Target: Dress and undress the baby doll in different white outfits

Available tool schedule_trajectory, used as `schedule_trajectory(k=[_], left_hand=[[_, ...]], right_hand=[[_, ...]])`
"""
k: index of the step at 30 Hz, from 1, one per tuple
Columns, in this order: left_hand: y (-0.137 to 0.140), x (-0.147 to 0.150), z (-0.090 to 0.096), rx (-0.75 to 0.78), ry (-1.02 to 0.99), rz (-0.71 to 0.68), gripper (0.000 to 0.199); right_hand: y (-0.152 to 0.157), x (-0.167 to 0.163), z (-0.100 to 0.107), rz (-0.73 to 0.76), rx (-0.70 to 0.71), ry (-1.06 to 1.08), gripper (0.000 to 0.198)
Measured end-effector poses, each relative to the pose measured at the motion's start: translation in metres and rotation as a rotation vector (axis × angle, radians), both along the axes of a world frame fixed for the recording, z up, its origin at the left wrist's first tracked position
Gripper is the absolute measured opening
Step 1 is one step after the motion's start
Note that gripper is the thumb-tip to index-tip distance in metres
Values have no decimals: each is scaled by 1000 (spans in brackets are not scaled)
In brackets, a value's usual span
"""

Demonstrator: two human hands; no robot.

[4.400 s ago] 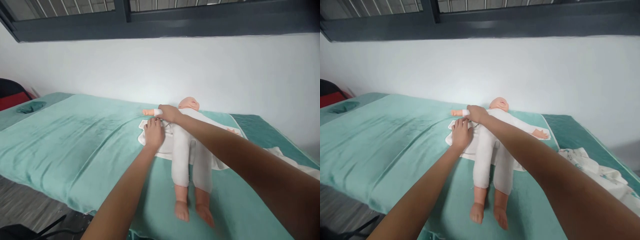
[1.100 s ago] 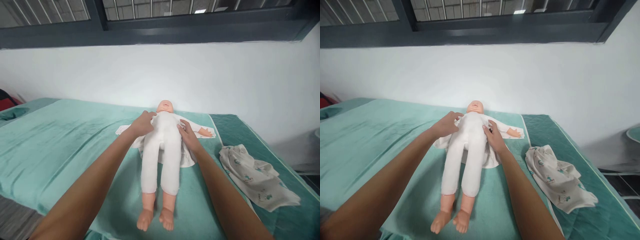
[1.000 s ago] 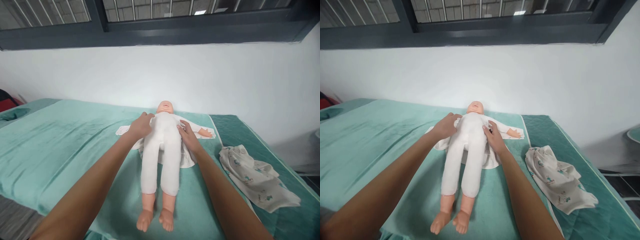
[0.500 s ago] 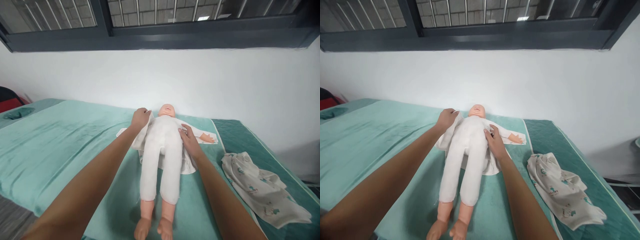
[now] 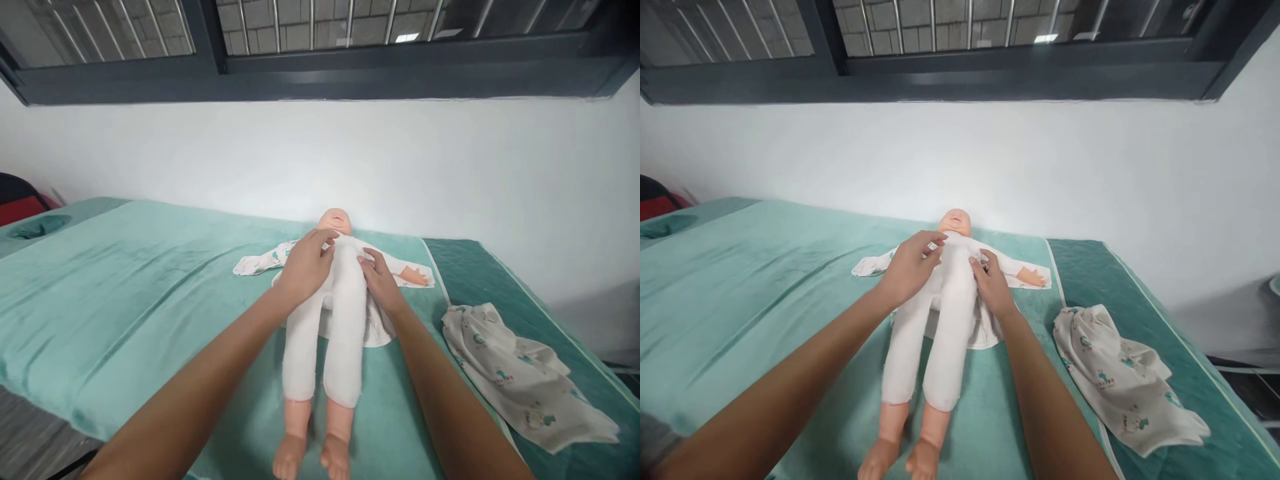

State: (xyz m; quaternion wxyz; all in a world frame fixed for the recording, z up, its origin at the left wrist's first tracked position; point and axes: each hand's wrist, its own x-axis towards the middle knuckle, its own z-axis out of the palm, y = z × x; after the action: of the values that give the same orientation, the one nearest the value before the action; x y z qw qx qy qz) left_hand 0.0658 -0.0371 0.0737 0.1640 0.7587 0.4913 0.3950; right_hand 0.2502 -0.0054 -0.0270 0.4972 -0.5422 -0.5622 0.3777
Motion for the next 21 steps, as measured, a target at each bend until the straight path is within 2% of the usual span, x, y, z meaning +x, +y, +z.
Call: schedule_trajectory(k=[3,6,8,10,13,17,19,21], left_hand=[[-24,-15,-18,258,45,-40,33],[-41,-35,-40,367,50,44,35],[-48,-48,-55,311,41,178,39],[-50,-60,-69,184,23,275,46],[-48,-69,-81,-13,-12,290,44],[-45,-69,-79,-198,-69,255,25],[-47,-66,-73,-194,-93,300,23],[-53,-60,-65,-120,-84,323,21]], right_hand=[[-1,-1,1,-5,6,-5,64],[-4,-1,4,-7,19,-32,62],[-6,-1,6,-15,24,-68,60],[-8,-1,8,-61,25,-163,58],[-11,0,11,-208,78,-353,51],[-12,-1,10,-318,248,-380,43],[-11,-2,9,-298,299,-344,39],[-10,-3,7,-265,314,-301,36]])
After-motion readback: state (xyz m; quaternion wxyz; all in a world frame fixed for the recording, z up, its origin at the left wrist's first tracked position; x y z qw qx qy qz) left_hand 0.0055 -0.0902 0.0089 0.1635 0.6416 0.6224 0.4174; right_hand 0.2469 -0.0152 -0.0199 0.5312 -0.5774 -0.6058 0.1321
